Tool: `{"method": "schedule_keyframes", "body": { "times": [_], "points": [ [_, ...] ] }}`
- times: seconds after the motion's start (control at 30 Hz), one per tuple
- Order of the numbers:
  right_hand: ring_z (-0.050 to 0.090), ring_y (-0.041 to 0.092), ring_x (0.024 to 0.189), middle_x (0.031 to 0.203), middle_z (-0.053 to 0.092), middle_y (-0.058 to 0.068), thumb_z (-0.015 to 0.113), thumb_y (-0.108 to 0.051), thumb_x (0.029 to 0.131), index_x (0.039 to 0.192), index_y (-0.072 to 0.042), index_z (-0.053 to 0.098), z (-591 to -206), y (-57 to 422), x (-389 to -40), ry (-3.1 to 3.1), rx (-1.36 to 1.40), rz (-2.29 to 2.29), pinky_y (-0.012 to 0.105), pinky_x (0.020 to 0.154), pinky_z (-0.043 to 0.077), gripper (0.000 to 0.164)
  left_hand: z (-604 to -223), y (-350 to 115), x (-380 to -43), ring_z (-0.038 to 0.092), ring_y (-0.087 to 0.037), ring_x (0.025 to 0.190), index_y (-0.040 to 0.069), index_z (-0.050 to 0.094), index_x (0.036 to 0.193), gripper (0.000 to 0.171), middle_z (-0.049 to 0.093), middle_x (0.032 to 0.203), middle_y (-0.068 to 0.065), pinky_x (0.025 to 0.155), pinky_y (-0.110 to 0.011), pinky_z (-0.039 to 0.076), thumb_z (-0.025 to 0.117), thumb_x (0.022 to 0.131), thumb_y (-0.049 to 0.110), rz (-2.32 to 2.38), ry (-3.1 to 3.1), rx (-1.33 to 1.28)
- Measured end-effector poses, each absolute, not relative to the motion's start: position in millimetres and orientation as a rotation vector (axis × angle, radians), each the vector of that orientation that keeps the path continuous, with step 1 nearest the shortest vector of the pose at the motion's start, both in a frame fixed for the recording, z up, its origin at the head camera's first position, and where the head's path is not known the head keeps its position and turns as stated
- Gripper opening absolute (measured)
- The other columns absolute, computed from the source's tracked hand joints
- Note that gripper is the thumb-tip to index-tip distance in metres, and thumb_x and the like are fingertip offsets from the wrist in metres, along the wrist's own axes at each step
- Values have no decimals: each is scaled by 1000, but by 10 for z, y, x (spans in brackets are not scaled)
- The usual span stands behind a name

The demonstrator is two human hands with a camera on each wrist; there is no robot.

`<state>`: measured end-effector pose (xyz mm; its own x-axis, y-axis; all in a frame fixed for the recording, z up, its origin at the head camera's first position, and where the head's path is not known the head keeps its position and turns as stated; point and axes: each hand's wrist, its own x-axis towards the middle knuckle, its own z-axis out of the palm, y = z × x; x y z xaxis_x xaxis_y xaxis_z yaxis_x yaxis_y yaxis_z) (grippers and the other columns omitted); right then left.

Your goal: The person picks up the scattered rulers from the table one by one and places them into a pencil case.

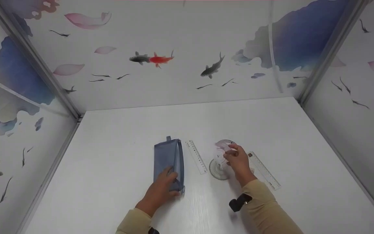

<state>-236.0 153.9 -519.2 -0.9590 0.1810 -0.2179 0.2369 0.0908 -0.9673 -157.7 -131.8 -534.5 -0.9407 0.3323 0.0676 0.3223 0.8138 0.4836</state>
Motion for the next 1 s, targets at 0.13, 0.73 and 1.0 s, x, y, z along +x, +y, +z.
{"method": "schedule_keyframes", "body": {
  "times": [0.13, 0.73, 1.0],
  "points": [
    [55, 12, 81, 100, 59, 10, 60, 3, 90, 129, -1, 48, -5183, 1443, -2345, 2291, 409, -2056, 23, 66, 47, 41, -5344, -1323, -1582, 39, -46, 132, 17, 52, 120, 57, 38, 147, -22, 97, -55, 45, 82, 72, 28, 789, 2970, 533],
    [59, 17, 85, 100, 61, 12, 61, 4, 89, 127, 1, 51, -5154, 1092, -2368, 2245, 326, -2052, 25, 67, 49, 40, -5336, -1317, -1588, 41, -45, 131, 18, 50, 123, 59, 37, 147, -23, 96, -54, 46, 81, 73, 29, 794, 2978, 521],
    [60, 18, 83, 99, 61, 13, 62, 4, 87, 129, 3, 50, -5178, 898, -2395, 2256, 319, -2026, 25, 65, 49, 43, -5368, -1318, -1610, 40, -46, 131, 18, 50, 121, 58, 36, 147, -24, 96, -54, 47, 81, 74, 29, 801, 2970, 531]
  ]
}}
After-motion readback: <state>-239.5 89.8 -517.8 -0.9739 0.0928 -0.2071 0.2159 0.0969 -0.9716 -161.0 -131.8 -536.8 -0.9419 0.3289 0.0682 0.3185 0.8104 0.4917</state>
